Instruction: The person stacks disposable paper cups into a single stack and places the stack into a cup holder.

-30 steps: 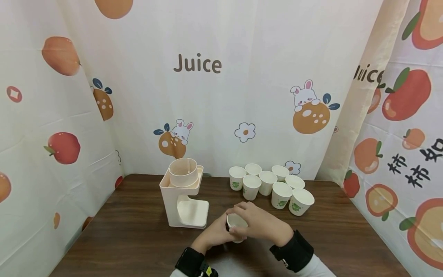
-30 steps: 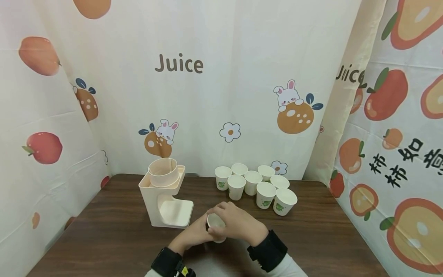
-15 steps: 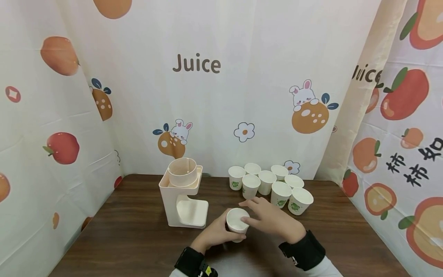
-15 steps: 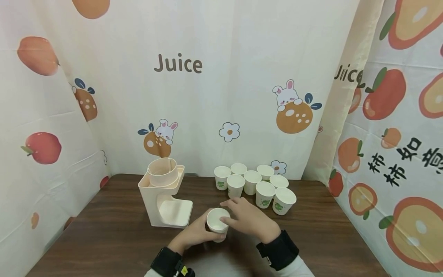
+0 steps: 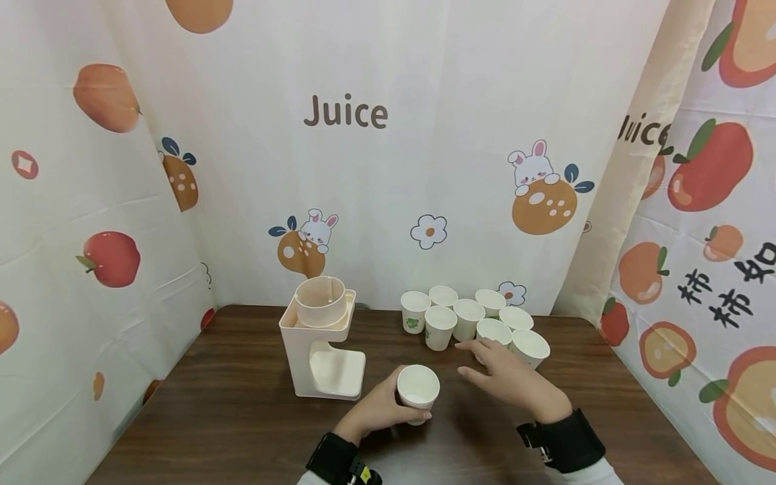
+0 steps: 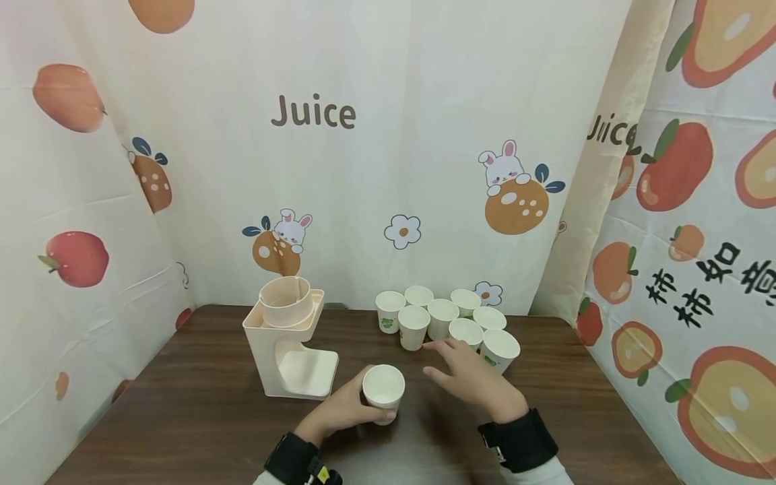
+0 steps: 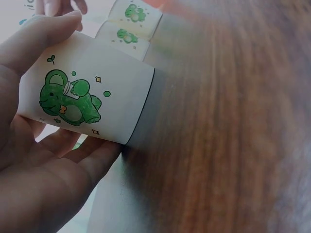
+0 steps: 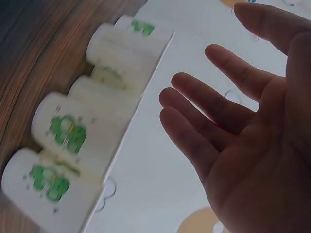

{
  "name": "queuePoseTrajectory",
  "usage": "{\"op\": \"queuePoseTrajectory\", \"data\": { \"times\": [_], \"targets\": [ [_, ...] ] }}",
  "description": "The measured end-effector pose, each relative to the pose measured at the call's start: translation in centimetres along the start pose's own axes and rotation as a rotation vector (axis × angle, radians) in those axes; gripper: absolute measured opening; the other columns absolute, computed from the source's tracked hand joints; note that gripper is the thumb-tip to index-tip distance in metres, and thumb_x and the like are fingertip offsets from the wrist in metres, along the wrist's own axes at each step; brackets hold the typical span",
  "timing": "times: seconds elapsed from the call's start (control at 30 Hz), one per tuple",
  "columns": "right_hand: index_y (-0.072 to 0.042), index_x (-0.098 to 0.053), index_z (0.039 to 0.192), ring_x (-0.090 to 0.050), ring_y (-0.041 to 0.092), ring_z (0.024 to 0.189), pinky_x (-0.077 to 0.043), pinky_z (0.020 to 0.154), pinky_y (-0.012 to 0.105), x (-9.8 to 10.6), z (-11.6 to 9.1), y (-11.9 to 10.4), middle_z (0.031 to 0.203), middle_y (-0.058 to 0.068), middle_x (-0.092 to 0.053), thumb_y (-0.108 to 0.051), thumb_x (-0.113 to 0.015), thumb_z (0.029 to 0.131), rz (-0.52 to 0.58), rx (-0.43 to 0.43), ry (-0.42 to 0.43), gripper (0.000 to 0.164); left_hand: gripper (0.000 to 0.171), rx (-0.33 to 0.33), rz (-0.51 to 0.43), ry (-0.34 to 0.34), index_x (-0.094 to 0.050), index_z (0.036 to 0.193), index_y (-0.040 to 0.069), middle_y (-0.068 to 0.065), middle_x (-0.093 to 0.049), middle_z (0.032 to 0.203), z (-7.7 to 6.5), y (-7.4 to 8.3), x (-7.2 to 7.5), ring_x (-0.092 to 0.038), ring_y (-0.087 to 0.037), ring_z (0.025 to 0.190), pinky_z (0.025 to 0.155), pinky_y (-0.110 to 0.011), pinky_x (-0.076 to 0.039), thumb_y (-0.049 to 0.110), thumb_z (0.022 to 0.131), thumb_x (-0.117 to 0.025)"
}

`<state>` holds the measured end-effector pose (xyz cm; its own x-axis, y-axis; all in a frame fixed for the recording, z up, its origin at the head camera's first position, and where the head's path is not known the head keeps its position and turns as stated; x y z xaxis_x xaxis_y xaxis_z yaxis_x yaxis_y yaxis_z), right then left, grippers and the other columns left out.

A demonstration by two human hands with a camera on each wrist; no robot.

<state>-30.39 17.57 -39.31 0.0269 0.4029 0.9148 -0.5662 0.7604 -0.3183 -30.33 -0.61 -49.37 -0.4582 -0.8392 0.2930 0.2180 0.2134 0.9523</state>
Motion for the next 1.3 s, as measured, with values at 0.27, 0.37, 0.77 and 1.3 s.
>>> {"op": "queuePoseTrajectory", "data": {
  "times": [0.27, 0.37, 0.77, 1.3],
  "targets": [
    [-0.01, -0.056, 0.123, -0.048, 0.027, 0.113, -0.045, 0.087, 0.049, 1.1, -1.4, 2.6, 0.122, 0.011, -0.057, -0.034, -0.06, 0.091, -0.009, -0.042, 0.034, 0.04, 0.073, -0.006, -0.001, -0.004, -0.04, 0.132, 0.025, 0.004, -0.057, 0.117, 0.0, 0.1, -0.2, -0.054, -0.011, 0.103, 0.09, -0.045, -0.042, 0.033, 0.071, -0.08],
    [-0.008, -0.056, 0.123, -0.05, 0.027, 0.109, -0.046, 0.084, 0.048, 1.3, -1.6, 3.2, 0.121, 0.013, -0.057, -0.03, -0.061, 0.091, -0.015, -0.044, 0.044, 0.039, 0.074, -0.004, -0.003, -0.004, -0.039, 0.133, 0.025, 0.004, -0.057, 0.117, -0.1, 0.1, -0.1, -0.054, -0.011, 0.103, 0.09, -0.046, -0.042, 0.032, 0.072, -0.08],
    [0.0, -0.06, 0.115, -0.052, 0.037, 0.104, -0.044, 0.085, 0.055, 3.1, -2.2, 6.1, 0.11, 0.019, -0.062, -0.014, -0.067, 0.083, -0.118, -0.043, 0.228, 0.035, 0.073, -0.006, 0.001, 0.002, -0.04, 0.132, 0.026, 0.005, -0.057, 0.117, -0.1, 0.1, 0.0, -0.054, -0.011, 0.103, 0.091, -0.046, -0.041, 0.033, 0.071, -0.081],
    [0.004, -0.058, 0.116, -0.048, 0.047, 0.102, -0.042, 0.082, 0.062, 3.6, -2.6, 10.0, 0.109, 0.03, -0.056, -0.021, -0.07, 0.082, -0.143, -0.134, 0.228, 0.044, 0.073, -0.003, 0.008, 0.008, -0.04, 0.132, 0.028, 0.005, -0.057, 0.116, -0.1, 0.0, 0.0, -0.054, -0.011, 0.103, 0.09, -0.046, -0.041, 0.033, 0.071, -0.081]
  ]
}}
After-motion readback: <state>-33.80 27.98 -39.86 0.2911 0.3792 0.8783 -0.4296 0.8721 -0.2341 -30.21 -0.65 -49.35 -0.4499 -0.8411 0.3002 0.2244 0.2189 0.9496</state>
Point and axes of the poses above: each hand's wrist, its own z-axis towards the middle knuckle, its own x-axis out of the back of the hand, y = z × x, the point moved 8 cm from there along z, towards the middle knuckle
